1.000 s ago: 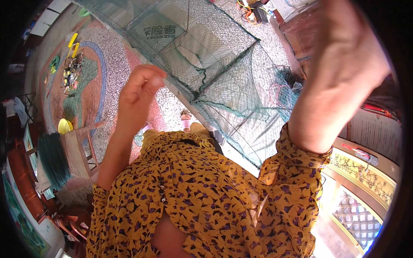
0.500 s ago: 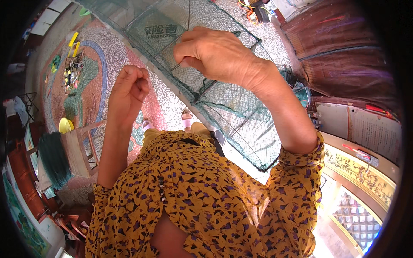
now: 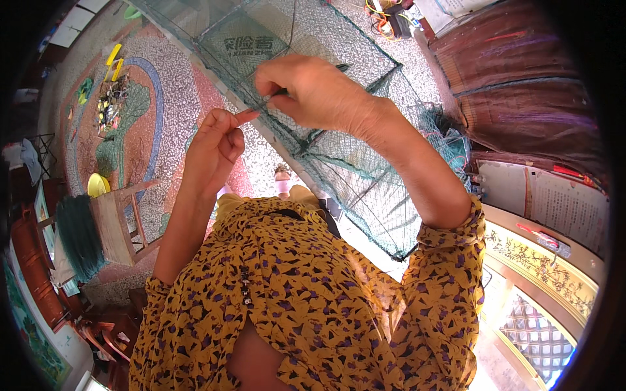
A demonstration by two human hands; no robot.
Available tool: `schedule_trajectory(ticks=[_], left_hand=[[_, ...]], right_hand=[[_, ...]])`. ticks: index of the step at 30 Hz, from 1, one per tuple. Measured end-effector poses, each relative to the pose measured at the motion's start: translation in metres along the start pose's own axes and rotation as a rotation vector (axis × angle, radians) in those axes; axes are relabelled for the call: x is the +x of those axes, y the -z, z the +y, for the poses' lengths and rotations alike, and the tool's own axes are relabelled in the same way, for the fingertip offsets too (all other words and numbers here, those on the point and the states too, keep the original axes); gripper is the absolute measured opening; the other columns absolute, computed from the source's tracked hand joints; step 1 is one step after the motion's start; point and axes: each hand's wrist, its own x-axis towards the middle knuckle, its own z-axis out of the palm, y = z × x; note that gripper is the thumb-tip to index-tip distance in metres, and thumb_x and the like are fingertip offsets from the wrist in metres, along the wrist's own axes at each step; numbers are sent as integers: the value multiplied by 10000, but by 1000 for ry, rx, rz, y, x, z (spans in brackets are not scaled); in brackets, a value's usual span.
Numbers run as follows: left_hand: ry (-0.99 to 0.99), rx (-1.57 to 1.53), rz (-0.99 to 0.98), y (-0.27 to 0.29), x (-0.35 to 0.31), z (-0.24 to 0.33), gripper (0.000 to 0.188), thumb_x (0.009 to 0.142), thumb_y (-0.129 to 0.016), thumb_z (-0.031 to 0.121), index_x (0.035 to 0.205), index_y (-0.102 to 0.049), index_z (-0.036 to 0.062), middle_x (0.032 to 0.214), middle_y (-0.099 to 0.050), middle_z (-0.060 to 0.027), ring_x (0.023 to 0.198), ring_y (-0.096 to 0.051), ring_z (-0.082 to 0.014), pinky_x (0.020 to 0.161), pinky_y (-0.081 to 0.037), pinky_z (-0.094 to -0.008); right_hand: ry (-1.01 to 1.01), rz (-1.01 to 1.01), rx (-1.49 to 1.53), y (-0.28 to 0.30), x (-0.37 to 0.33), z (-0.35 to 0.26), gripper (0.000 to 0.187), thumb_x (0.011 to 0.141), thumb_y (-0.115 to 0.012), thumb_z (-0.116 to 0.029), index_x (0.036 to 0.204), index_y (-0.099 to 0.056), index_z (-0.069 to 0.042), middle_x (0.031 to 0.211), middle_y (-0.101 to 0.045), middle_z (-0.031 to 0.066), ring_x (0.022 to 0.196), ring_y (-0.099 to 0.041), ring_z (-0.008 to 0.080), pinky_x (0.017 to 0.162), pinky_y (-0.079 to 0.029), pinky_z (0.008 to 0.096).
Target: The person is assembling or repairing a green mesh collapsible fish trap by hand, inserting metal pins into the mesh and rings to secure the structure while sitting on the floor.
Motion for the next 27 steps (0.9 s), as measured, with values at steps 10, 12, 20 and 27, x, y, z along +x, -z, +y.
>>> schedule_trajectory(ticks=[10, 12, 20, 27], left_hand=[[19, -75, 48, -6, 0, -14, 24, 951, -486, 71, 972, -492, 60, 768, -563, -48, 632, -549, -87, 523, -395, -202], [-63, 114, -38, -3, 1, -17, 102, 929, -515, 75, 1025, -494, 48, 816, -556, -52, 637, -534, -94, 536, -402, -206], [-626, 826, -45, -32, -2, -20, 333, 866, -605, 62, 1178, -491, 57, 1018, -488, -97, 653, -491, -124, 599, -440, -245], [-741, 1160, -127, -47, -20, 0, 165, 860, -653, 103, 1004, -581, 66, 1051, -506, -95, 892, -547, -157, 796, -450, -276]], right_hand=[[173, 150, -102, -29, 11, -10, 131, 753, -720, -158, 834, -628, -112, 881, -544, 54, 831, -568, 263, 703, -471, 388], [258, 221, -40, -31, 12, -21, 113, 756, -726, -153, 821, -643, -111, 851, -552, 34, 816, -563, 230, 711, -458, 357], [272, 322, 716, -4, 36, -92, 123, 801, -693, -86, 916, -654, -100, 894, -635, 5, 833, -596, 134, 727, -461, 250], [396, 779, 646, 75, 29, -86, 89, 874, -590, -109, 950, -627, -81, 874, -639, 14, 766, -566, 117, 650, -450, 234]])
